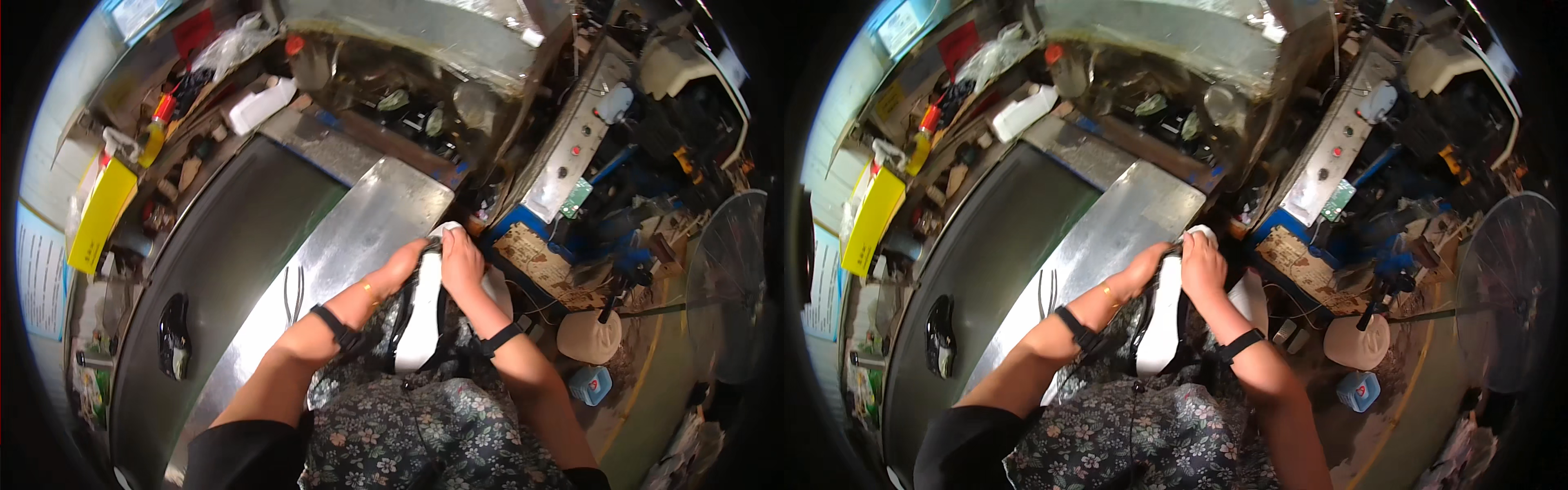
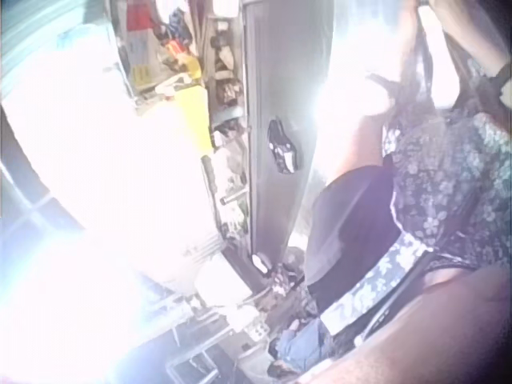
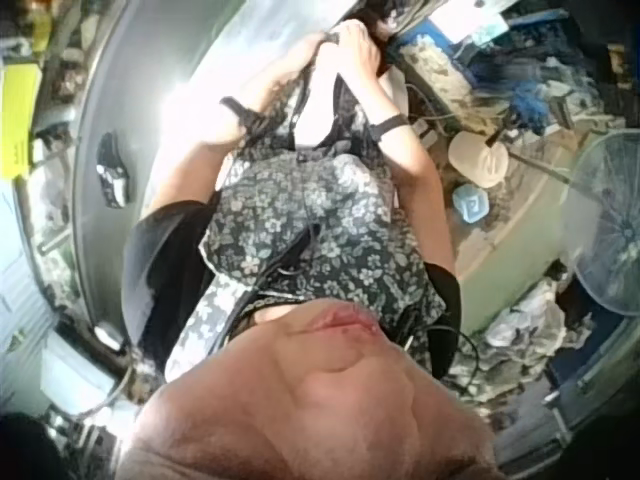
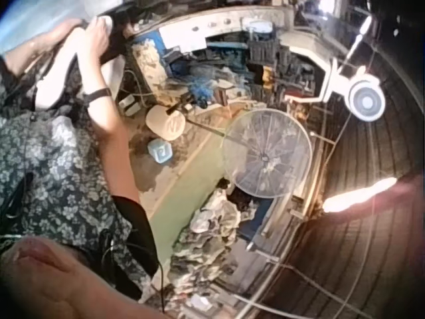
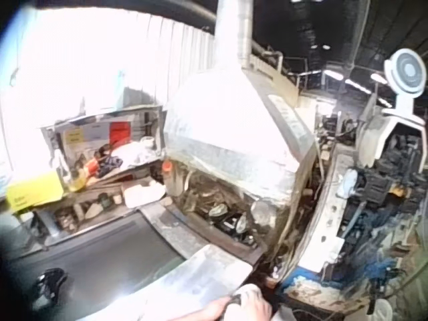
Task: Operate a conveyor belt and pressing machinery to process and manufacture shoes.
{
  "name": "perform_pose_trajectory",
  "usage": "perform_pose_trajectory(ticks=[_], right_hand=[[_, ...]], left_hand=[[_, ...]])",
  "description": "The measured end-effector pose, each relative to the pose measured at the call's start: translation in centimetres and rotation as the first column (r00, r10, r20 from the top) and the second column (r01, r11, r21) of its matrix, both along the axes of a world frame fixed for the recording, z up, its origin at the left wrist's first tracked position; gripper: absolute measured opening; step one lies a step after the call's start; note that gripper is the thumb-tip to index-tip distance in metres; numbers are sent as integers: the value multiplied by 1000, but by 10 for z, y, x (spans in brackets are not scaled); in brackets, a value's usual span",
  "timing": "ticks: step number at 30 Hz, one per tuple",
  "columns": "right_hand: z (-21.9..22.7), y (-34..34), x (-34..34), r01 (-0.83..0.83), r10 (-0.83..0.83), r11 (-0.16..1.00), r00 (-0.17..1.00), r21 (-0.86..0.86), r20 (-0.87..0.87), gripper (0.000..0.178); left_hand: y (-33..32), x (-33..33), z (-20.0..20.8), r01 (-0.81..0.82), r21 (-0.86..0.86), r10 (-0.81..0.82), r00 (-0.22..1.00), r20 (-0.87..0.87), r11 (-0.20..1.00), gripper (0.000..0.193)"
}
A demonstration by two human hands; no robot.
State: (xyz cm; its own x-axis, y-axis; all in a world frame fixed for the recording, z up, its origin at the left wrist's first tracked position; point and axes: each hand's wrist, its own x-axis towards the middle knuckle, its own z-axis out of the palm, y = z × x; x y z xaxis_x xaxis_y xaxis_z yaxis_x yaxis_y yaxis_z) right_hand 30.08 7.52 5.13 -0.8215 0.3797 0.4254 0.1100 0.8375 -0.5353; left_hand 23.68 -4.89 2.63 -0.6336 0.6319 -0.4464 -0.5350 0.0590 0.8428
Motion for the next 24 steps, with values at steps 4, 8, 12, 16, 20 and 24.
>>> perform_pose_trajectory(ticks=[4, 8, 12, 16, 20, 24], right_hand=[[-1, -41, 38, -111, 128, 816, 992, -567, -10, 27], [24, -76, 107, -544, 647, 748, 724, -381, 237, 88], [8, -44, 105, -512, 665, 704, 719, -492, 204, 94], [45, 11, 130, -92, 552, -57, 827, -994, -108, 74], [67, 98, 186, -241, 284, 450, 951, -860, -118, 68], [143, 186, 228, 29, -84, 639, 996, -769, -33, 75]], left_hand=[[-47, 13, 23, -361, 164, 329, 925, 191, 918, 36], [-117, 13, 1, -756, 73, 722, 645, 248, 650, 35], [-93, 34, 16, -773, 142, 721, 630, 287, 619, 31], [-75, 67, 36, -625, 186, 639, 769, -23, 758, 58], [-64, 98, 4, -122, -106, 65, 898, -435, 987, 38], [-65, 104, 9, -25, -366, -351, 228, -908, 930, 28]])
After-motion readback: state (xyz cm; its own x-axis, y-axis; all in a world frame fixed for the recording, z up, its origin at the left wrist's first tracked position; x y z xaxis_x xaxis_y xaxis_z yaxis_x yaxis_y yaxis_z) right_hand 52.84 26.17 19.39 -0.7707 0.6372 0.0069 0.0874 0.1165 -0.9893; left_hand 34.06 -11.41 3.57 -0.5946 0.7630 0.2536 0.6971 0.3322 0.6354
